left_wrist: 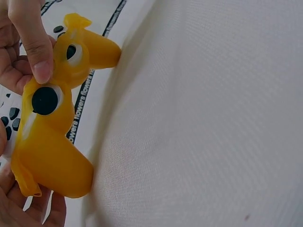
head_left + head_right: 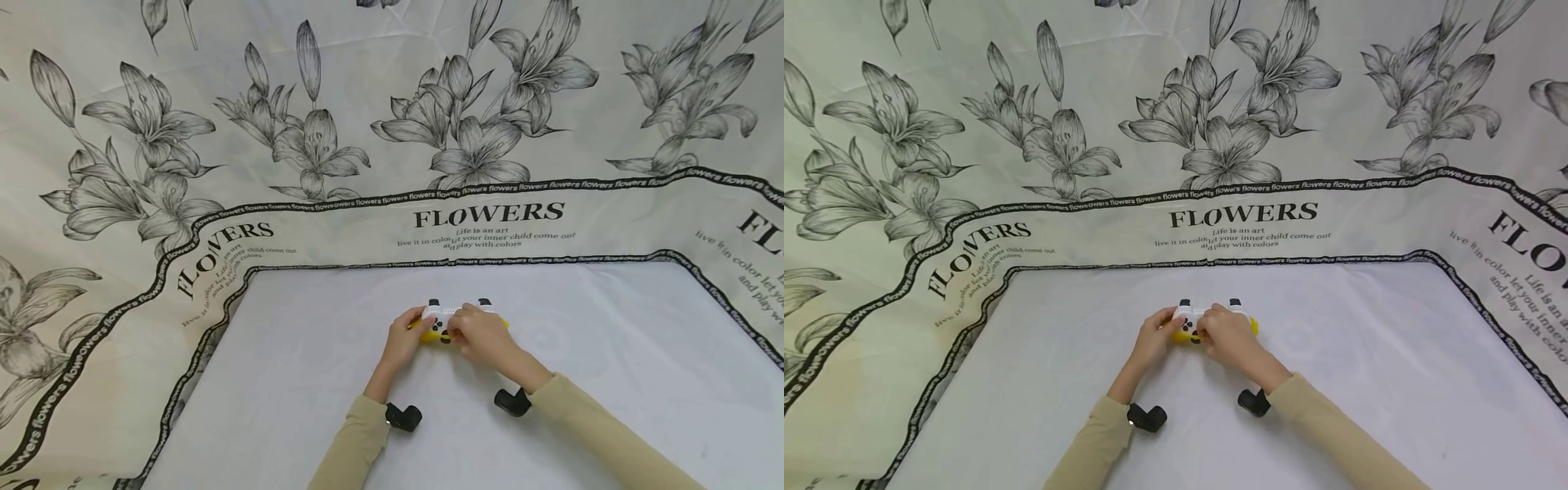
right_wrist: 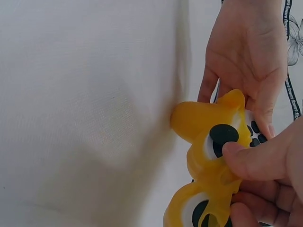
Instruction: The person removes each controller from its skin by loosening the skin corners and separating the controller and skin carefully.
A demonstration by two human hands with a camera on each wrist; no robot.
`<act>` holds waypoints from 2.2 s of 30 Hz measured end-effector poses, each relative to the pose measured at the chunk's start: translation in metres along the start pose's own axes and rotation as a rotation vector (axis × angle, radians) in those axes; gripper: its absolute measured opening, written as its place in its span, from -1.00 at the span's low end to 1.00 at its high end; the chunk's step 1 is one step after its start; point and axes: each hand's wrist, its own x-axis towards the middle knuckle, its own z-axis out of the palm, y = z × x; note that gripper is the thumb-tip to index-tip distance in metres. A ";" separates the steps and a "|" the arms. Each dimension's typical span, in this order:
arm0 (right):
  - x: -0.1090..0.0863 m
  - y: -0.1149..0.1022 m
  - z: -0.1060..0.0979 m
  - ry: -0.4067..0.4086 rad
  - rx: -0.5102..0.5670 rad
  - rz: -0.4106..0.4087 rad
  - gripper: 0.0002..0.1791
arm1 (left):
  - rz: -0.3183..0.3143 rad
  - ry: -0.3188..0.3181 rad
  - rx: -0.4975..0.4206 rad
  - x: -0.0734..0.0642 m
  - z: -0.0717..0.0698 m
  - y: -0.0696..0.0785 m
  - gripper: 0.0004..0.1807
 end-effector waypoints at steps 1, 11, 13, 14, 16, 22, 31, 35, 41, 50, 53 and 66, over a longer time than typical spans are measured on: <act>0.000 0.000 0.000 -0.005 0.001 0.000 -0.83 | 0.002 0.003 0.003 0.000 0.000 0.000 -0.57; -0.004 0.002 0.000 -0.024 0.036 -0.012 -0.80 | 0.017 0.015 0.015 -0.001 0.002 0.000 -0.58; -0.004 0.003 -0.001 -0.022 0.033 -0.024 -0.80 | 0.022 0.019 0.017 -0.001 0.003 -0.001 -0.58; -0.004 0.003 -0.001 -0.022 0.028 -0.032 -0.80 | 0.018 0.019 0.016 0.000 0.003 -0.001 -0.58; -0.005 0.003 0.000 -0.020 0.015 -0.044 -0.82 | 0.013 0.018 0.012 0.000 0.003 -0.001 -0.57; -0.007 0.000 0.003 0.008 -0.023 -0.063 -0.81 | 0.009 0.015 0.024 0.000 0.002 -0.001 -0.54; -0.010 -0.003 0.008 0.072 -0.051 -0.089 -0.78 | 0.008 0.016 0.028 0.002 0.002 0.001 -0.56; -0.013 -0.003 0.010 0.086 -0.062 -0.100 -0.77 | 0.004 0.018 0.031 0.002 0.003 0.000 -0.56; -0.014 -0.003 0.013 0.114 -0.092 -0.126 -0.74 | 0.011 0.020 0.017 0.001 0.002 0.002 -0.57; -0.016 -0.005 0.014 0.102 -0.124 -0.139 -0.77 | -0.001 0.008 0.021 0.002 0.001 0.002 -0.56; -0.016 -0.006 0.014 0.112 -0.121 -0.135 -0.76 | -0.015 -0.004 0.017 0.003 0.000 0.002 -0.56; -0.017 -0.010 0.018 0.106 -0.192 -0.171 -0.80 | -0.012 -0.018 0.023 0.003 -0.002 0.003 -0.55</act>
